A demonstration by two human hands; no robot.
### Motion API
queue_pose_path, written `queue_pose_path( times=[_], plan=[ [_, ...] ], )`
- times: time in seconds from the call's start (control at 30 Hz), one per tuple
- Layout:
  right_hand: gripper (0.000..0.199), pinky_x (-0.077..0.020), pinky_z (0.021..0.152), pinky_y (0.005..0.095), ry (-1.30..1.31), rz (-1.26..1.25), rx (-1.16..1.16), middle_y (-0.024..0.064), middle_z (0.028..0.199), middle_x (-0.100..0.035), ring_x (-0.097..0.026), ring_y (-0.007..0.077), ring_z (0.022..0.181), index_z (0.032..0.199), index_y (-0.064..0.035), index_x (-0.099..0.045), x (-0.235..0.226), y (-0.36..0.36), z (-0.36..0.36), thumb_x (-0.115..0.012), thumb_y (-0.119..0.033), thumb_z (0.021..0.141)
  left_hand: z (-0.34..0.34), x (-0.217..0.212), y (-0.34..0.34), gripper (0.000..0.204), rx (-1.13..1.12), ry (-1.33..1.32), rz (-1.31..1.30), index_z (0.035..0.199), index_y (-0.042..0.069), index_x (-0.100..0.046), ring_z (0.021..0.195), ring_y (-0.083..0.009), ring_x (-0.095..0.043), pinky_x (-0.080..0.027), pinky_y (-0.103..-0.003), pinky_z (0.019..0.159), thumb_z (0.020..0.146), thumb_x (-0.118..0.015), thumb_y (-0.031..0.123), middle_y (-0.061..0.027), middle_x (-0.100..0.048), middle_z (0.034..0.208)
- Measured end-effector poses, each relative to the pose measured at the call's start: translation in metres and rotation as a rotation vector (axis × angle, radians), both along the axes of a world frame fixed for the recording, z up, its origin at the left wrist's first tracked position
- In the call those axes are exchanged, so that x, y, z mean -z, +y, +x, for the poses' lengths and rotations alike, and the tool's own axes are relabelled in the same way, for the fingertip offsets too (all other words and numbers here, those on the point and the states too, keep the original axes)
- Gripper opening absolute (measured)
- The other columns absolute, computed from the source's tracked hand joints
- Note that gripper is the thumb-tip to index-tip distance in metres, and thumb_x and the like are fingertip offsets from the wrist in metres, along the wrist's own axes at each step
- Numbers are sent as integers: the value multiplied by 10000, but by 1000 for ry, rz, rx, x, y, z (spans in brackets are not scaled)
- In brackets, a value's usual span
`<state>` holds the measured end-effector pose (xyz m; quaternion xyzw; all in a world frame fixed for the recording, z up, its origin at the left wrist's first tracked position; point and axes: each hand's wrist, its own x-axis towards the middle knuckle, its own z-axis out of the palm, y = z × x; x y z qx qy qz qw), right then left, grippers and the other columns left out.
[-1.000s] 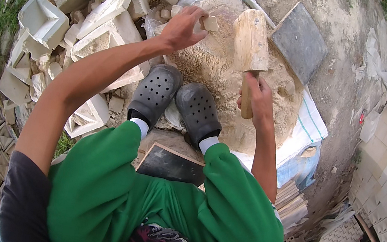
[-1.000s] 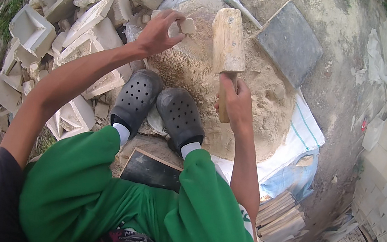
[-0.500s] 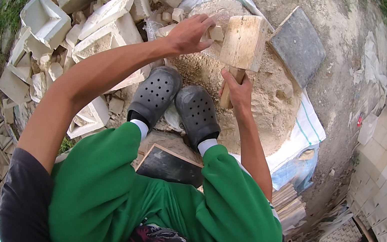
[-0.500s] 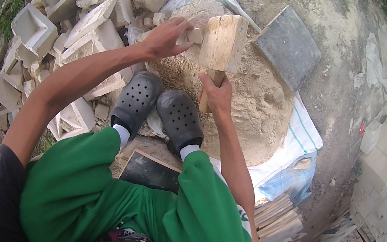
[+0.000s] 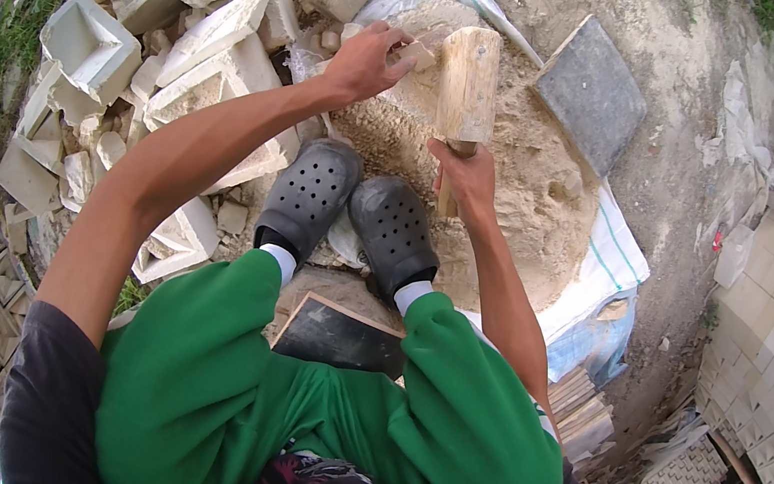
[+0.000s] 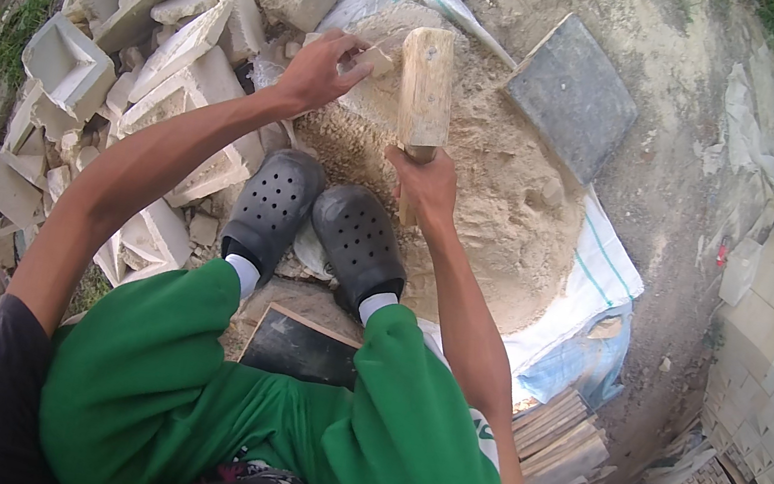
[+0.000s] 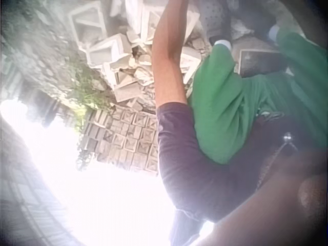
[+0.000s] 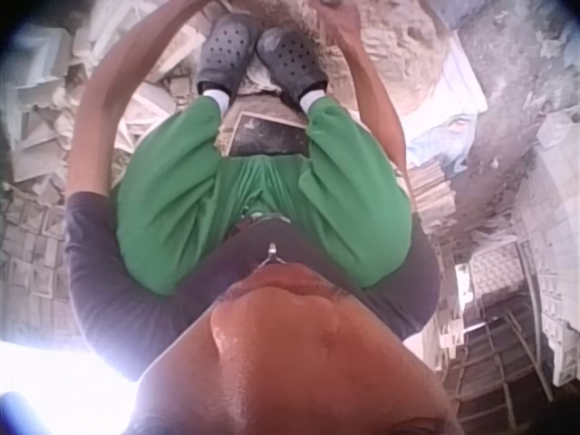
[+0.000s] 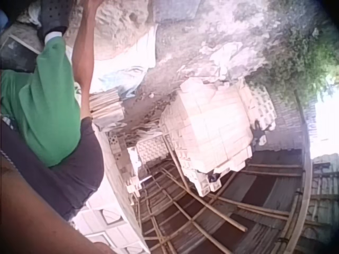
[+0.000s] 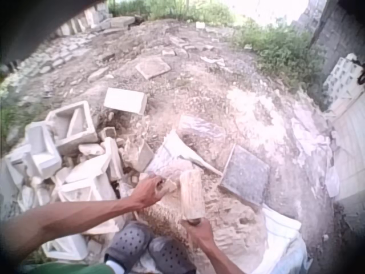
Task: The person sits on the ground and repeatedly strikes small pieces of stone with a wooden mallet to break them into smaller fragments. The person holds the stone with the left hand and swings the mallet with the right hand, working over a pile of sand and debris.
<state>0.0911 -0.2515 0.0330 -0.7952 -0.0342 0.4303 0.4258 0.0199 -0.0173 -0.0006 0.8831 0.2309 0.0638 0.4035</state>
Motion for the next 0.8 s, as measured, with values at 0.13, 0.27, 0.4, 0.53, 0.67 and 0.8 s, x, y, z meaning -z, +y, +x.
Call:
queue_pose_path(
  times=[0.13, 0.27, 0.4, 0.53, 0.67, 0.8],
  plan=[
    [227, -472, 446, 303, -86, 28, -32, 47, 642, -608, -598, 140, 482, 924, 16, -660, -25, 8, 3, -776, -173, 874, 2, -3, 5, 419, -18, 58, -53, 1136, -21, -702, 960, -305, -699, -540, -393, 872, 899, -732, 324, -186, -691, 1065],
    [178, -472, 446, 303, -248, 237, -44, 64, 660, -636, -603, 143, 475, 920, 19, -662, -37, 20, -1, -748, -134, 884, 1, -2, 8, 412, -36, 66, -116, 1134, -5, -728, 943, -281, -712, -549, -386, 856, 885, -752, 323, -184, -706, 1048],
    [330, -519, 519, 325, -156, 124, -40, 98, 674, -690, -661, 174, 513, 965, 21, -685, -20, 20, -5, -770, -269, 833, 4, -6, 7, 426, -33, 74, -168, 1143, 0, -746, 926, -270, -724, -558, -380, 838, 876, -770, 331, -185, -716, 1044],
    [320, -526, 510, 340, -93, -35, -50, 115, 714, -701, -658, 176, 509, 970, 50, -665, -18, 15, 7, -732, -230, 830, 3, -8, 8, 436, -50, 107, -195, 1163, 13, -748, 914, -263, -725, -559, -375, 831, 876, -776, 340, -177, -719, 1042],
    [269, -514, 497, 315, -148, 111, -33, 93, 628, -672, -656, 170, 502, 860, 45, -688, -46, 16, 14, -747, -215, 830, 1, -9, 9, 435, -61, 119, -222, 1172, 23, -747, 900, -262, -726, -559, -371, 822, 876, -772, 341, -180, -718, 1044],
    [278, -511, 496, 321, -168, 243, -9, 93, 612, -667, -659, 169, 502, 854, 51, -689, -38, 23, 6, -738, -222, 830, 0, -6, 9, 429, -46, 84, -170, 1155, 15, -750, 897, -262, -723, -555, -376, 820, 872, -765, 338, -184, -713, 1036]
  ],
)
